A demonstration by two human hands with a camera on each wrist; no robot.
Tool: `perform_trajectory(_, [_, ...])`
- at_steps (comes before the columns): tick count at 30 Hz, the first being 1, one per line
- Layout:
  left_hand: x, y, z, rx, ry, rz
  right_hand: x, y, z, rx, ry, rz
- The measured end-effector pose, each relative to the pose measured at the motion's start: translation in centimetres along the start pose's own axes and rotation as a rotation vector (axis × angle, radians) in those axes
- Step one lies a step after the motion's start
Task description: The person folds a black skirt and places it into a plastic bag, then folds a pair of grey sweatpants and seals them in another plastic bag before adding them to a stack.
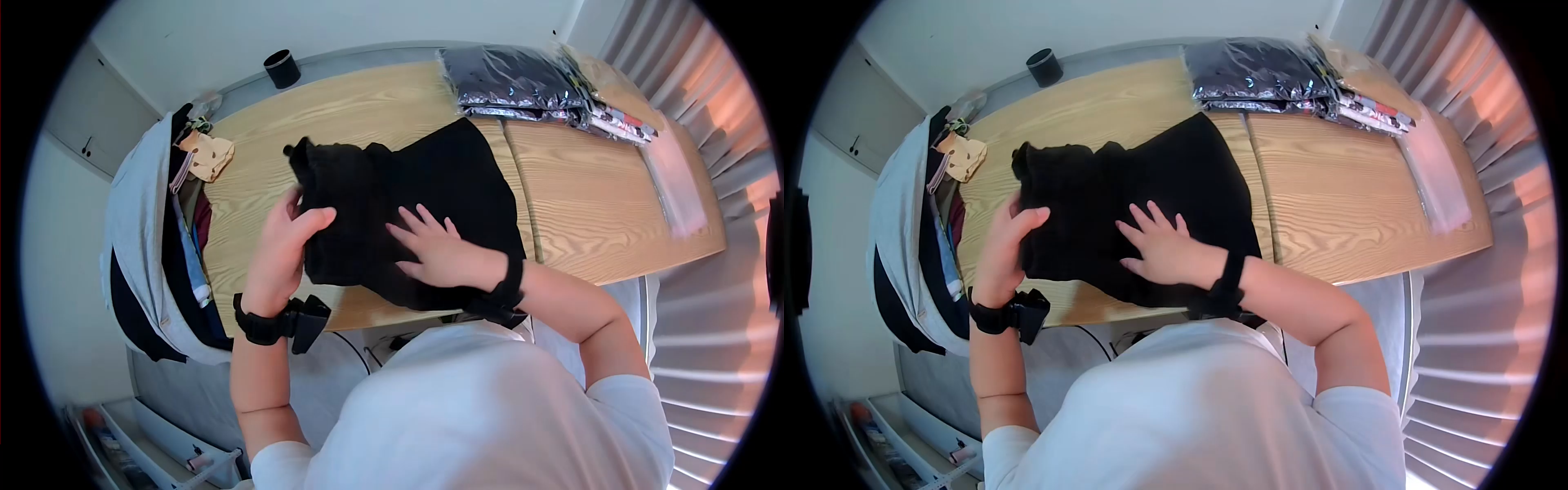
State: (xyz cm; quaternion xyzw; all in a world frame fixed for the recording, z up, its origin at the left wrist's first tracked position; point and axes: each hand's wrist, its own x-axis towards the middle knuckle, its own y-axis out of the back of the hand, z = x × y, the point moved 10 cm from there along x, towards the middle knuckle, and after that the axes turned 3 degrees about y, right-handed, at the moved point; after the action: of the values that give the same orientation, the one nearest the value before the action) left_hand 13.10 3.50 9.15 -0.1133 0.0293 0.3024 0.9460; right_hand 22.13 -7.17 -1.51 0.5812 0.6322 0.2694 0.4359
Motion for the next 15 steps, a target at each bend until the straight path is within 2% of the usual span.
perform_trajectory(1, [0.4, -1.0, 0.8, 0.031, -0.045, -0.002, -0.5, 1.0, 0.9, 0.098, 0.048, 0.072])
perform_trajectory(3, [1.1, -2.2, 0.7, 0.064, -0.007, 0.011, -2.8, 4.1, 3.3, 0.017, 0.112, 0.208])
perform_trajectory(5, [2.0, -3.8, 0.2, 0.157, 0.010, -0.019, -4.4, 5.2, 6.7, 0.039, 0.040, 0.182])
perform_trajectory(6, [2.6, -4.2, 0.1, 0.223, -0.013, 0.025, -5.0, 5.2, 8.0, 0.236, 0.025, 0.173])
perform_trajectory(7, [3.4, -5.1, -0.3, 0.220, -0.007, 0.021, -5.0, 5.0, 9.3, 0.239, 0.018, 0.169])
perform_trajectory(9, [4.9, -7.0, -1.3, 0.573, 0.050, 0.046, -4.5, 2.6, 13.4, 1.095, -0.176, 0.102])
perform_trajectory(10, [5.2, -9.0, -1.7, 0.619, 0.093, -0.004, -4.8, 2.0, 13.9, 1.361, -0.289, 0.056])
perform_trajectory(11, [5.3, -10.9, -2.2, 0.666, 0.135, -0.051, -4.6, 1.9, 14.8, 1.361, -0.291, 0.055])
perform_trajectory(13, [6.0, -14.0, -6.4, 0.453, 0.205, -0.280, -4.3, 1.4, 14.3, 1.799, -0.271, 0.003])
perform_trajectory(14, [5.9, -14.5, -7.7, 0.541, 0.190, -0.355, -5.1, 2.1, 14.2, 1.760, -0.307, 0.114])
perform_trajectory(15, [5.8, -15.0, -9.1, 0.630, 0.172, -0.430, -5.0, 1.9, 14.1, 1.765, -0.302, 0.113])
